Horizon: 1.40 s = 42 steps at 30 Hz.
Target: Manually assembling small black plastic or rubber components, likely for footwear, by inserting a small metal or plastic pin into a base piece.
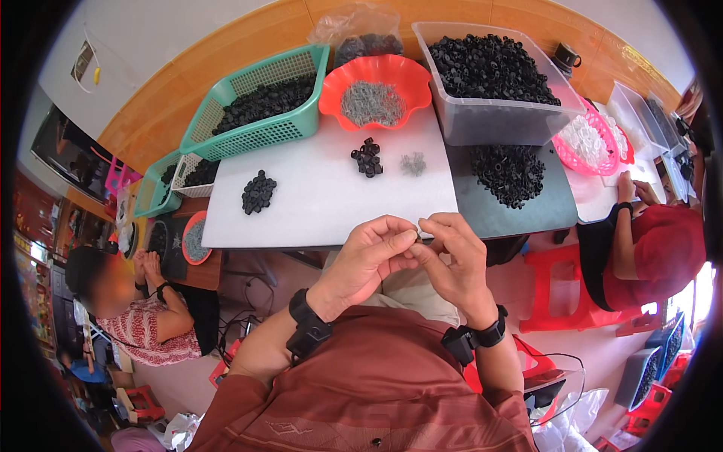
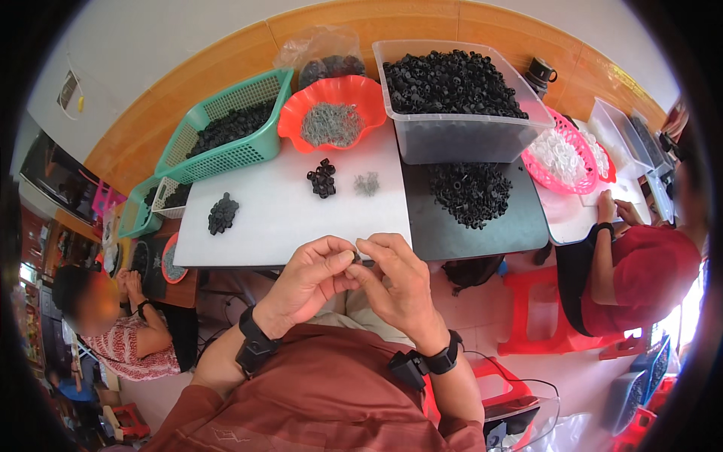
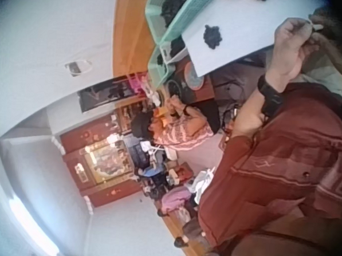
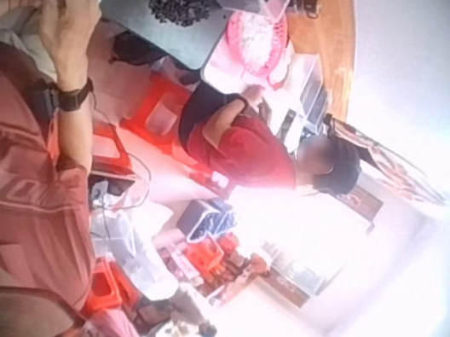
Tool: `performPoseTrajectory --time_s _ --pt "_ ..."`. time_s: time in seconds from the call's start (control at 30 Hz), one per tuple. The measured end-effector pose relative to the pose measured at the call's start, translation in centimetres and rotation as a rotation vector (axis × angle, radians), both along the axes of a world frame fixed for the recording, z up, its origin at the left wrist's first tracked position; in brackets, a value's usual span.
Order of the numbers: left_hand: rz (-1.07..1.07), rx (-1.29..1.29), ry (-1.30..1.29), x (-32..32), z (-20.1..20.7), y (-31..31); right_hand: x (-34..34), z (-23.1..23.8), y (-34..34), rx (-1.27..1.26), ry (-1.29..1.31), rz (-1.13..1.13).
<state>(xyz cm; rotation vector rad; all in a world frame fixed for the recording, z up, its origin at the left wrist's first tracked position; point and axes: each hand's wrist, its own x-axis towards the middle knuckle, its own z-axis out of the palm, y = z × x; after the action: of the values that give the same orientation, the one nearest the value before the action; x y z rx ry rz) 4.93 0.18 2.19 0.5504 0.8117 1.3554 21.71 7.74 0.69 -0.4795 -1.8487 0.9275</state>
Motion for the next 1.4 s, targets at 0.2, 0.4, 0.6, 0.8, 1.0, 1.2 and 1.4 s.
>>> performPoseTrajectory --time_s 0.2,0.4,0.6,0.8,1.0,1.2,1.4 --pt "-0.014 -0.01 -0.023 -1.1 -0.1 0.0 -0.9 -0.1 0.1 -0.013 -0.008 0.028" --pt "-0.041 -0.035 -0.071 -2.0 -0.6 -0.1 -1.7 0.0 -0.1 -0.032 -0.004 0.058" --pt "-0.05 -0.051 -0.172 -2.3 -0.7 -0.2 -2.1 -0.3 -0.1 -0.043 -0.013 0.064" --pt "-0.018 -0.057 -0.236 -2.3 -0.3 -0.4 -2.6 -0.7 -0.4 -0.131 0.053 0.036" --pt "-0.035 -0.015 -0.256 -2.6 -1.5 -0.6 -3.0 -0.9 -0.6 -0.08 0.079 0.025" --pt "0.001 -0.032 -0.226 -2.3 -1.2 -0.7 -3.0 -1.5 -0.9 -0.064 0.1 -0.017" --pt "0.082 -0.076 -0.22 -1.8 -0.9 -0.6 -3.4 -1.8 -1.0 -0.036 0.106 -0.061"
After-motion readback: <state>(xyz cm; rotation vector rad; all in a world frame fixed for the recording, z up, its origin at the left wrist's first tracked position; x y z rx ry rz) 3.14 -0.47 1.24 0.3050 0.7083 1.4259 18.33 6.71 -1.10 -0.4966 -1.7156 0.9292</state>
